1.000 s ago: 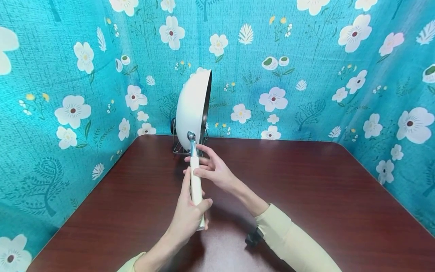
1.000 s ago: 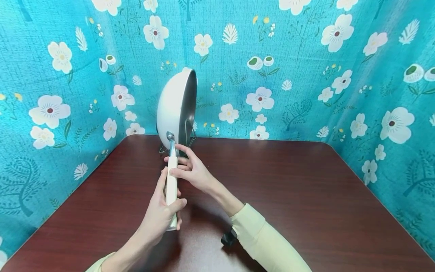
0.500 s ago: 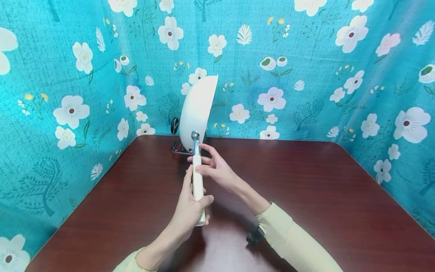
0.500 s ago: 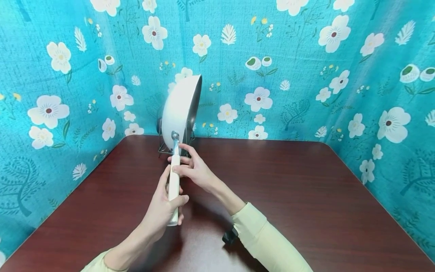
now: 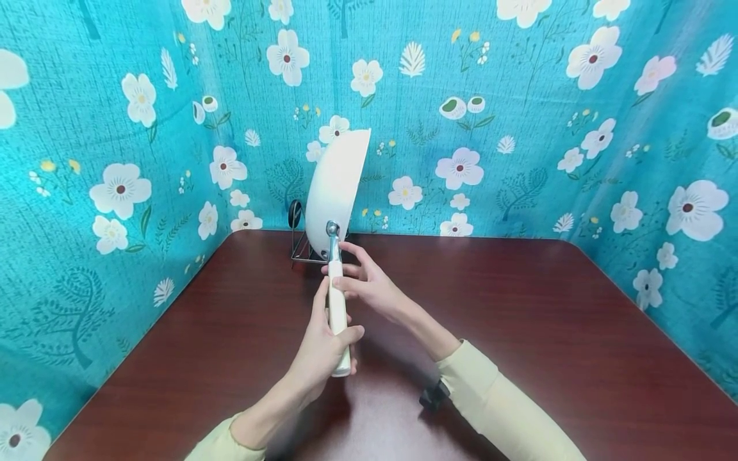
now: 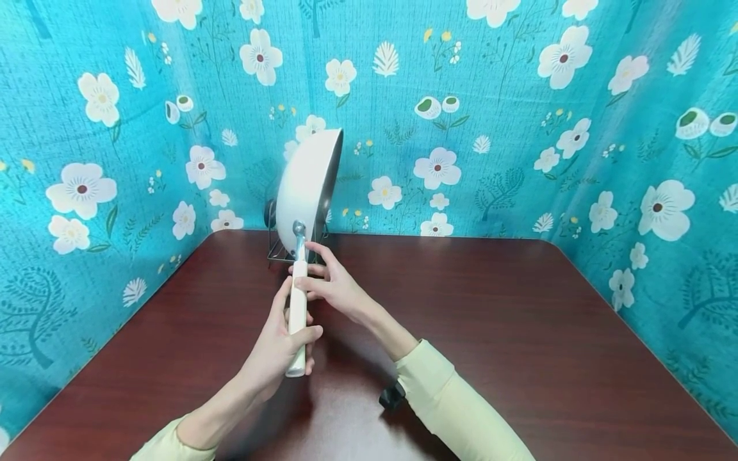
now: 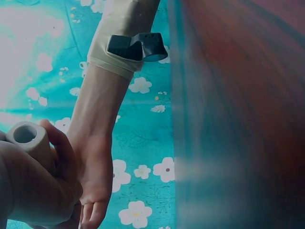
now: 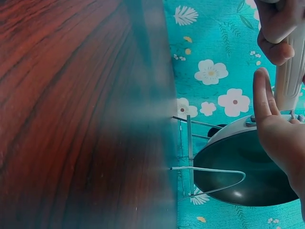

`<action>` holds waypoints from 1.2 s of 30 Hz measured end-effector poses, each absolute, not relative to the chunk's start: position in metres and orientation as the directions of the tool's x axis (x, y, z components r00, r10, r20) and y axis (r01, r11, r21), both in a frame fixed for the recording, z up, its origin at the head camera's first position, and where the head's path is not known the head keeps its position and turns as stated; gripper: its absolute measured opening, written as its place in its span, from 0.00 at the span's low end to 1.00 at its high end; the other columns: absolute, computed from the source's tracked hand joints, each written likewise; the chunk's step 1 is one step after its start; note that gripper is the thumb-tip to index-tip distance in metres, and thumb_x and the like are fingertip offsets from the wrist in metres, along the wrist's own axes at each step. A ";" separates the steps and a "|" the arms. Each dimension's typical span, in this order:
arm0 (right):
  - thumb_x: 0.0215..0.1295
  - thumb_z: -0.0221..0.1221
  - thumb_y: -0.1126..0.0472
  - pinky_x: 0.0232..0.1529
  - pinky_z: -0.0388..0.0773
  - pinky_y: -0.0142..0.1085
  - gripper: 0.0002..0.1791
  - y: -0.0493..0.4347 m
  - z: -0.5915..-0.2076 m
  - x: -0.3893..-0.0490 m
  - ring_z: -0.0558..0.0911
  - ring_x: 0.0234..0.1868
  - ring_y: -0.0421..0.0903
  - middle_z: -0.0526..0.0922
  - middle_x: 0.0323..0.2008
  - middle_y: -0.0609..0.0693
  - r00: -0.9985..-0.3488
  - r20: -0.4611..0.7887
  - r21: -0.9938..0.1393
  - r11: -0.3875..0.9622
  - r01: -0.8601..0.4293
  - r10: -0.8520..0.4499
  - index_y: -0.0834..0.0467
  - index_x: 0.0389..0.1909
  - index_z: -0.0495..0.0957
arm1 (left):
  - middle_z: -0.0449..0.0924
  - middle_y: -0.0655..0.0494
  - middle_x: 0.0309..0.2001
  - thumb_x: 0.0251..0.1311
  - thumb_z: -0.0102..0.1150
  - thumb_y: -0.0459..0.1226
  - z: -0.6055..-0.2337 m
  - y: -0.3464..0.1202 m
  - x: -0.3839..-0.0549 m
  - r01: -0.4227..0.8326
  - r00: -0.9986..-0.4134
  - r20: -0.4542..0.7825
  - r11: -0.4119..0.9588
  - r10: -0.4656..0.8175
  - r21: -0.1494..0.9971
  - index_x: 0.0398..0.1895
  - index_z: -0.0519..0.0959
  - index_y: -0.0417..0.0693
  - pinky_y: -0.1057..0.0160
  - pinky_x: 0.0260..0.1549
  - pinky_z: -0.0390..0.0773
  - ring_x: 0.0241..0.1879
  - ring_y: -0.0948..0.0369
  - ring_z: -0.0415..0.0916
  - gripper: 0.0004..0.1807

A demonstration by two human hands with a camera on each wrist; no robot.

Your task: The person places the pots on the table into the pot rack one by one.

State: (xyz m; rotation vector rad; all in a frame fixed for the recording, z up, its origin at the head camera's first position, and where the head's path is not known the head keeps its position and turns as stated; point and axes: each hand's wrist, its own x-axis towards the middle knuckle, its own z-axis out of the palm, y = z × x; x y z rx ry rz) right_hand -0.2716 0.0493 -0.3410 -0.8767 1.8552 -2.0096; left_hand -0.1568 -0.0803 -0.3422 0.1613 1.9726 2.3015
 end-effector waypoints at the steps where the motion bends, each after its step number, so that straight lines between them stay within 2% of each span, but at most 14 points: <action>1: 0.69 0.57 0.64 0.51 0.81 0.36 0.37 0.050 -0.341 -0.272 0.82 0.54 0.47 0.76 0.64 0.63 -0.783 0.245 -0.969 -0.140 -0.201 -0.571 0.43 0.74 0.53 | 0.61 0.45 0.47 0.59 0.57 0.26 -0.343 -0.081 -0.157 -0.009 -0.988 0.015 -0.151 0.154 0.988 0.77 0.39 0.76 0.63 0.14 0.76 0.16 0.57 0.71 0.54; 4: 0.70 0.57 0.63 0.52 0.82 0.38 0.36 0.052 -0.340 -0.271 0.81 0.56 0.48 0.75 0.64 0.62 -0.785 0.231 -0.972 -0.100 -0.213 -0.574 0.43 0.74 0.53 | 0.61 0.44 0.49 0.59 0.59 0.28 -0.342 -0.082 -0.158 -0.009 -0.986 0.012 -0.125 0.166 0.992 0.77 0.38 0.76 0.62 0.15 0.78 0.18 0.55 0.72 0.54; 8: 0.70 0.58 0.57 0.54 0.83 0.47 0.36 0.059 -0.336 -0.268 0.83 0.53 0.48 0.77 0.61 0.58 -0.797 0.216 -0.954 0.053 -0.296 -0.564 0.42 0.75 0.54 | 0.64 0.44 0.54 0.59 0.62 0.31 -0.342 -0.086 -0.162 0.053 -0.984 0.053 -0.002 0.169 0.999 0.78 0.37 0.69 0.59 0.28 0.82 0.36 0.55 0.74 0.54; 10: 0.70 0.59 0.53 0.53 0.83 0.48 0.36 0.062 -0.335 -0.265 0.84 0.49 0.47 0.78 0.59 0.53 -0.808 0.217 -0.925 0.149 -0.350 -0.548 0.42 0.74 0.55 | 0.67 0.46 0.58 0.59 0.64 0.34 -0.343 -0.089 -0.164 0.088 -0.983 0.073 0.086 0.166 0.992 0.79 0.37 0.66 0.59 0.36 0.81 0.45 0.55 0.73 0.55; 12: 0.70 0.59 0.50 0.53 0.83 0.46 0.34 0.065 -0.333 -0.262 0.83 0.50 0.47 0.78 0.58 0.50 -0.813 0.227 -0.894 0.217 -0.393 -0.536 0.41 0.73 0.56 | 0.68 0.46 0.62 0.59 0.65 0.38 -0.346 -0.092 -0.165 0.109 -0.981 0.081 0.156 0.175 0.982 0.79 0.37 0.66 0.60 0.41 0.80 0.50 0.55 0.73 0.55; 15: 0.70 0.58 0.48 0.53 0.83 0.40 0.33 0.067 -0.333 -0.259 0.81 0.54 0.47 0.76 0.58 0.48 -0.816 0.239 -0.865 0.267 -0.425 -0.527 0.41 0.73 0.58 | 0.66 0.44 0.65 0.59 0.67 0.42 -0.348 -0.095 -0.166 0.104 -0.980 0.062 0.219 0.190 0.970 0.79 0.36 0.68 0.61 0.40 0.82 0.49 0.55 0.77 0.56; 17: 0.70 0.58 0.48 0.53 0.83 0.39 0.32 0.068 -0.333 -0.259 0.80 0.56 0.47 0.76 0.57 0.48 -0.817 0.249 -0.859 0.271 -0.434 -0.520 0.42 0.72 0.59 | 0.65 0.43 0.65 0.59 0.67 0.44 -0.348 -0.096 -0.166 0.098 -0.977 0.050 0.226 0.209 0.969 0.79 0.35 0.69 0.61 0.39 0.83 0.47 0.55 0.78 0.56; 22: 0.70 0.58 0.47 0.55 0.82 0.39 0.31 0.070 -0.333 -0.259 0.81 0.54 0.45 0.77 0.56 0.48 -0.828 0.271 -0.841 0.298 -0.452 -0.492 0.42 0.71 0.61 | 0.65 0.46 0.64 0.58 0.67 0.48 -0.343 -0.098 -0.171 0.080 -0.967 0.012 0.260 0.254 0.962 0.77 0.33 0.77 0.57 0.24 0.83 0.40 0.54 0.81 0.57; 24: 0.70 0.58 0.47 0.55 0.81 0.40 0.31 0.071 -0.333 -0.260 0.82 0.52 0.44 0.78 0.55 0.47 -0.834 0.279 -0.826 0.324 -0.461 -0.476 0.41 0.71 0.62 | 0.65 0.47 0.65 0.58 0.67 0.49 -0.343 -0.099 -0.174 0.079 -0.965 0.003 0.279 0.263 0.957 0.77 0.33 0.77 0.57 0.19 0.82 0.39 0.54 0.80 0.57; 28: 0.71 0.57 0.47 0.57 0.79 0.44 0.29 0.069 -0.337 -0.262 0.83 0.52 0.45 0.78 0.57 0.48 -0.835 0.283 -0.813 0.344 -0.470 -0.471 0.43 0.70 0.63 | 0.66 0.43 0.65 0.61 0.65 0.43 -0.347 -0.102 -0.184 0.083 -0.972 0.029 0.225 0.233 0.971 0.79 0.38 0.68 0.58 0.26 0.84 0.45 0.52 0.80 0.53; 31: 0.70 0.58 0.48 0.57 0.79 0.45 0.28 0.067 -0.340 -0.263 0.83 0.52 0.47 0.78 0.58 0.49 -0.833 0.273 -0.822 0.333 -0.462 -0.482 0.45 0.69 0.65 | 0.61 0.42 0.69 0.62 0.61 0.37 -0.352 -0.102 -0.189 0.099 -0.979 0.060 0.196 0.194 0.976 0.80 0.41 0.62 0.60 0.35 0.83 0.49 0.51 0.76 0.50; 36: 0.68 0.60 0.49 0.54 0.81 0.44 0.27 0.065 -0.341 -0.263 0.84 0.50 0.46 0.80 0.53 0.49 -0.859 0.271 -0.831 0.344 -0.437 -0.435 0.45 0.66 0.67 | 0.49 0.49 0.76 0.62 0.58 0.37 -0.357 -0.099 -0.191 0.130 -0.976 0.071 0.287 0.206 0.949 0.80 0.38 0.63 0.61 0.40 0.79 0.49 0.51 0.73 0.50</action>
